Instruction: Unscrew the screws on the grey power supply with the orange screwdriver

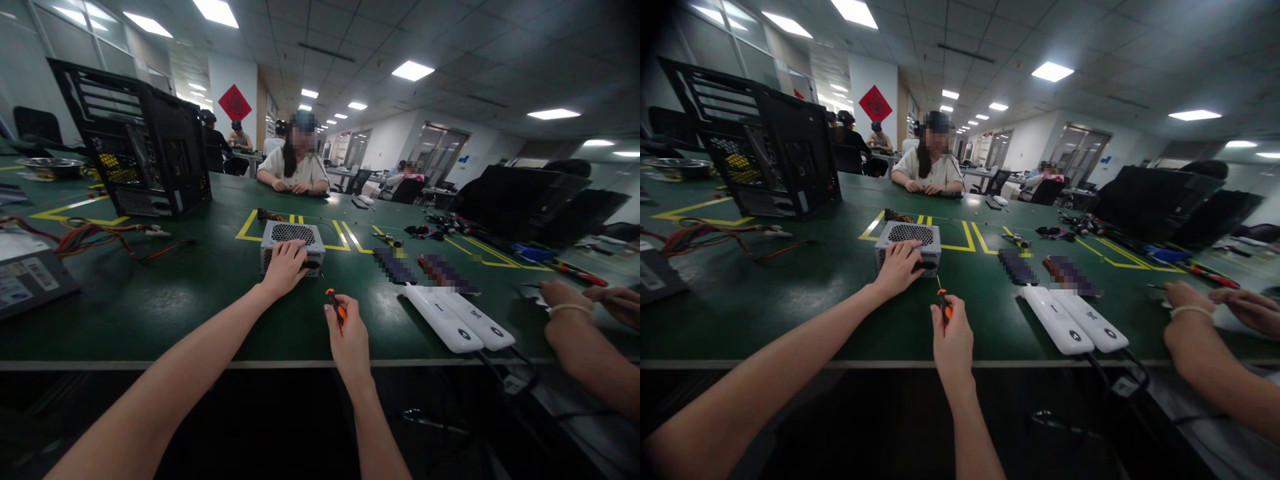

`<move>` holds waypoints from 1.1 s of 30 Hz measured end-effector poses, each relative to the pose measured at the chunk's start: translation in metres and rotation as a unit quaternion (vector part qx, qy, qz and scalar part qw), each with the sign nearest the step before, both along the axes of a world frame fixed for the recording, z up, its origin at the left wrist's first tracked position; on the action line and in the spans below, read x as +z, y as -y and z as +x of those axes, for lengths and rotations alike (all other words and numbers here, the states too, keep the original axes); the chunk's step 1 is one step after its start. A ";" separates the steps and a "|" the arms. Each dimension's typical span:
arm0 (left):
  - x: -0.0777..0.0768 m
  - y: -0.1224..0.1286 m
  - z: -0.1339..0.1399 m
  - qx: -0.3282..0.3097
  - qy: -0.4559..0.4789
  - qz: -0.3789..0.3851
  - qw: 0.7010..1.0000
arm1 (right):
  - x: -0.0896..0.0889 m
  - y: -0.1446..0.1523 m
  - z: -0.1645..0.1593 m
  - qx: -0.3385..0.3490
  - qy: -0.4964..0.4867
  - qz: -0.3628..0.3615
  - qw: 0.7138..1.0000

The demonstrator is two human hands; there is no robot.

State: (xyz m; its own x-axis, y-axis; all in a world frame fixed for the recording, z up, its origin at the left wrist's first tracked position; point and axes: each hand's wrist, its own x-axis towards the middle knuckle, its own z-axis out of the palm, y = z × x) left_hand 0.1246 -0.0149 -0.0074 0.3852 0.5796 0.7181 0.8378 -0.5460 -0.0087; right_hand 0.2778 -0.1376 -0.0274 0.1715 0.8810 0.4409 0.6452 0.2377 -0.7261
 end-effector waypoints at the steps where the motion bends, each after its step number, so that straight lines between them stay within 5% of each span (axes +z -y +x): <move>1: 0.000 0.000 0.000 -0.001 0.001 -0.001 1.000 | 0.000 -0.001 0.000 0.000 0.004 0.011 1.000; 10: 0.000 0.000 0.001 0.003 0.003 0.002 1.000 | -0.004 0.000 0.003 0.006 0.004 0.044 0.999; 21: 0.000 0.000 0.001 0.000 0.009 0.004 1.000 | 0.002 0.001 0.000 -0.006 0.021 -0.037 0.999; 33: 0.001 0.001 0.001 0.001 0.009 0.002 1.000 | -0.001 0.002 0.001 -0.022 0.059 0.033 0.997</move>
